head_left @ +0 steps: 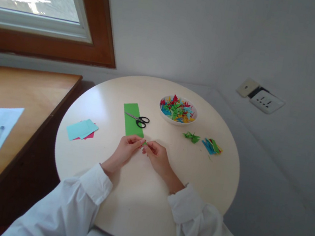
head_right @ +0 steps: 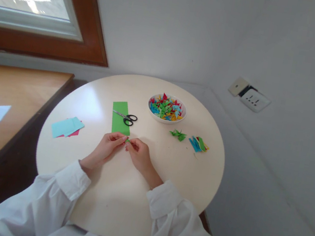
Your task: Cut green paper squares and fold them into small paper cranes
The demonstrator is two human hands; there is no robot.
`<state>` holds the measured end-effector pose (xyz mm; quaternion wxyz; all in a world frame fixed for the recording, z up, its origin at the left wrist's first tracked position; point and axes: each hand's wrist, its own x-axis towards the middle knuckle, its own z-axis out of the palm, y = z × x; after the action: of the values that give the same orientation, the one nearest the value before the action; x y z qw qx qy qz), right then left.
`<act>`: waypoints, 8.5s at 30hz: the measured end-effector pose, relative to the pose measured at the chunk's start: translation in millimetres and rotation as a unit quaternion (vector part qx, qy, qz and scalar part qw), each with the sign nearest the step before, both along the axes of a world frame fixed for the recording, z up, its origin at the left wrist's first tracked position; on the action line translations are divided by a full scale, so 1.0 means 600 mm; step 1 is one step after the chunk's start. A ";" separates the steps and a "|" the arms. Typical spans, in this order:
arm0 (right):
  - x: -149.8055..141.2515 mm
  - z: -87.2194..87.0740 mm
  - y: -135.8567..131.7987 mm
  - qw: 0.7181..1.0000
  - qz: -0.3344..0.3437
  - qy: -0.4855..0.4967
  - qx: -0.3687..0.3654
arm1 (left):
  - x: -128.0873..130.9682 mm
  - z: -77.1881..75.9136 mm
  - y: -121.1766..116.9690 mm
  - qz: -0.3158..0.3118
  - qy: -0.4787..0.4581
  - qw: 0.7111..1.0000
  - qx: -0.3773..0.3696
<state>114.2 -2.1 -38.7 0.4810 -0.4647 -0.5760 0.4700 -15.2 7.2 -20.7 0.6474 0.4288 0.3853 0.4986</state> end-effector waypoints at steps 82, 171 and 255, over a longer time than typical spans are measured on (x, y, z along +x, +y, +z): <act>0.007 0.008 -0.002 0.987 -0.141 -0.005 0.075 | 0.004 0.007 -0.002 0.056 0.034 0.998 -0.004; 0.010 0.003 0.004 0.994 -0.065 0.072 -0.041 | 0.002 -0.001 0.001 0.053 0.084 0.995 -0.032; 0.011 0.011 -0.001 0.997 -0.058 -0.038 0.021 | 0.004 -0.004 -0.002 0.042 0.101 0.994 0.017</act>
<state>120.8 -2.9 -32.0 0.4949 -0.5050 -0.5756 0.4107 -12.9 6.0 -23.4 0.5764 0.4710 0.4581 0.4859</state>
